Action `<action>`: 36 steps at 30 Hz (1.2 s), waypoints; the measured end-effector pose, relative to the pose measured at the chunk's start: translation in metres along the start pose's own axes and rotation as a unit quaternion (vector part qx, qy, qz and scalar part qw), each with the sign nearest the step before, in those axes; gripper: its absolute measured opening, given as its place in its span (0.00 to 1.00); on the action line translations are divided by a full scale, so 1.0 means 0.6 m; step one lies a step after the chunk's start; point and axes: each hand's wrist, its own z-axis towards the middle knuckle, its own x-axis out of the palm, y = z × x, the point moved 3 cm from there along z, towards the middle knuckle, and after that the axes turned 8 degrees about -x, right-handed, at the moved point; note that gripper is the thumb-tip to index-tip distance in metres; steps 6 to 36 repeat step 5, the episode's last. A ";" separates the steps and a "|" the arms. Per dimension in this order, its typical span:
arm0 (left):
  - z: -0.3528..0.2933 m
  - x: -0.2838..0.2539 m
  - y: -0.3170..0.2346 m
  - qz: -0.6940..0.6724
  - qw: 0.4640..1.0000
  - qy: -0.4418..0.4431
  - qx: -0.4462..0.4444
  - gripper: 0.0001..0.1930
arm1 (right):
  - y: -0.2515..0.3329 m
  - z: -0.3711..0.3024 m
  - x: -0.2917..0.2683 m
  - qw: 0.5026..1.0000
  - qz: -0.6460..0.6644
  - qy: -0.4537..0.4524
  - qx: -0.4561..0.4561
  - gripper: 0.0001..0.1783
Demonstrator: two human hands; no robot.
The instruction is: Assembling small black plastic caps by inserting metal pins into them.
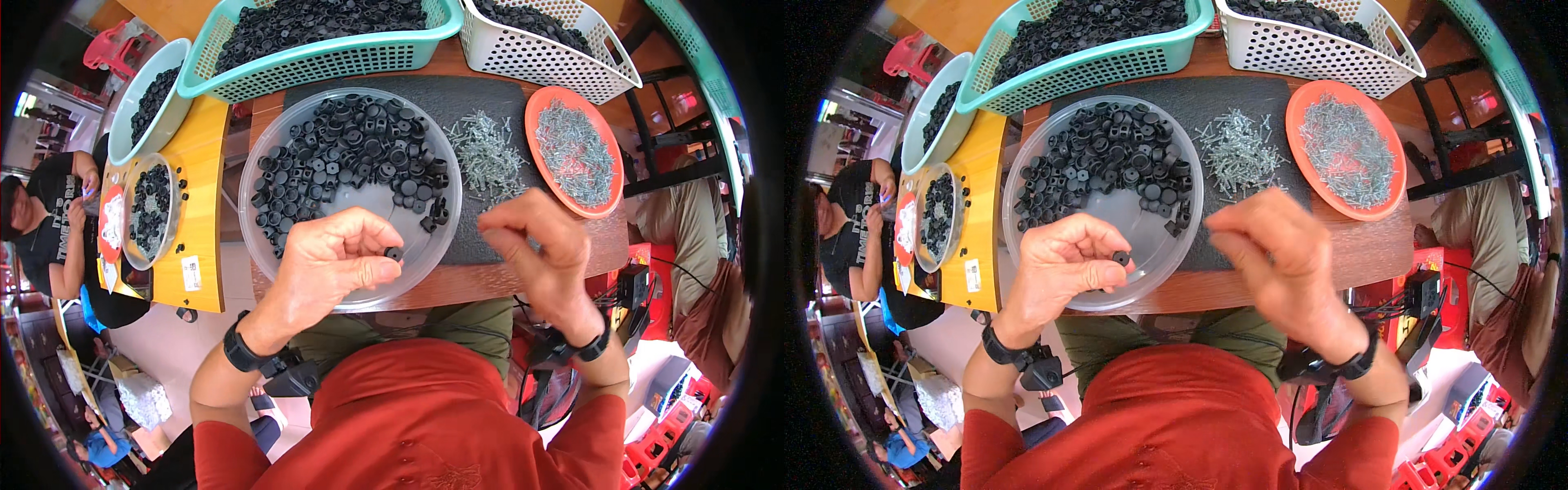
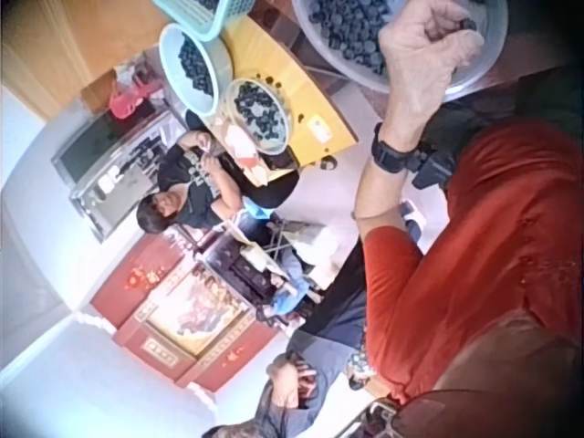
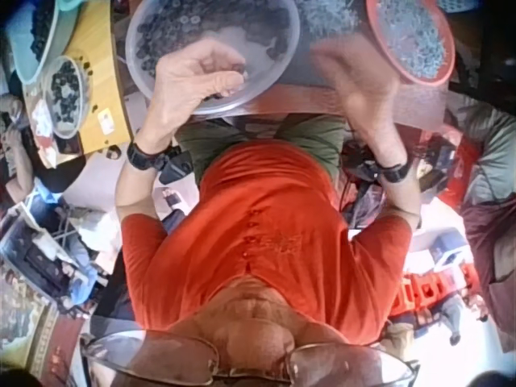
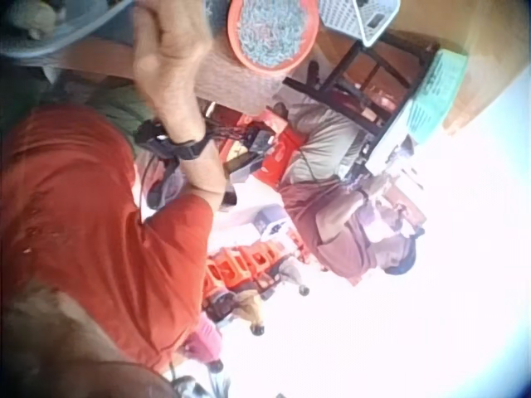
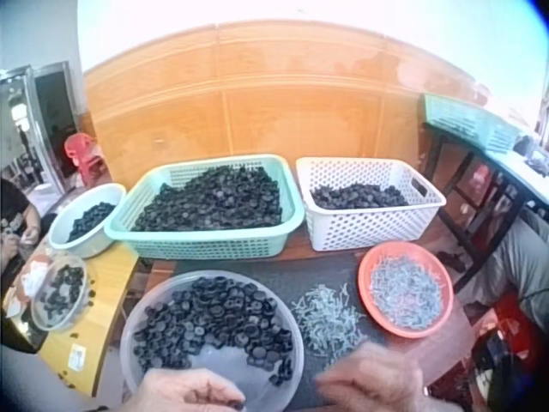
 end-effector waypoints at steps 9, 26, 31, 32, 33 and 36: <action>-0.021 0.017 0.004 -0.011 0.995 -0.053 0.080 0.12 | 0.037 -0.002 0.064 0.989 0.137 -0.006 0.057 0.08; -0.021 0.017 0.004 -0.011 0.995 -0.053 0.080 0.12 | 0.037 -0.002 0.064 0.989 0.137 -0.006 0.057 0.08; -0.021 0.017 0.004 -0.011 0.995 -0.053 0.080 0.12 | 0.037 -0.002 0.064 0.989 0.137 -0.006 0.057 0.08; -0.021 0.017 0.004 -0.011 0.995 -0.053 0.080 0.12 | 0.037 -0.002 0.064 0.989 0.137 -0.006 0.057 0.08; -0.021 0.017 0.004 -0.011 0.995 -0.053 0.080 0.12 | 0.037 -0.002 0.064 0.989 0.137 -0.006 0.057 0.08; -0.021 0.017 0.004 -0.011 0.995 -0.053 0.080 0.12 | 0.037 -0.002 0.064 0.989 0.137 -0.006 0.057 0.08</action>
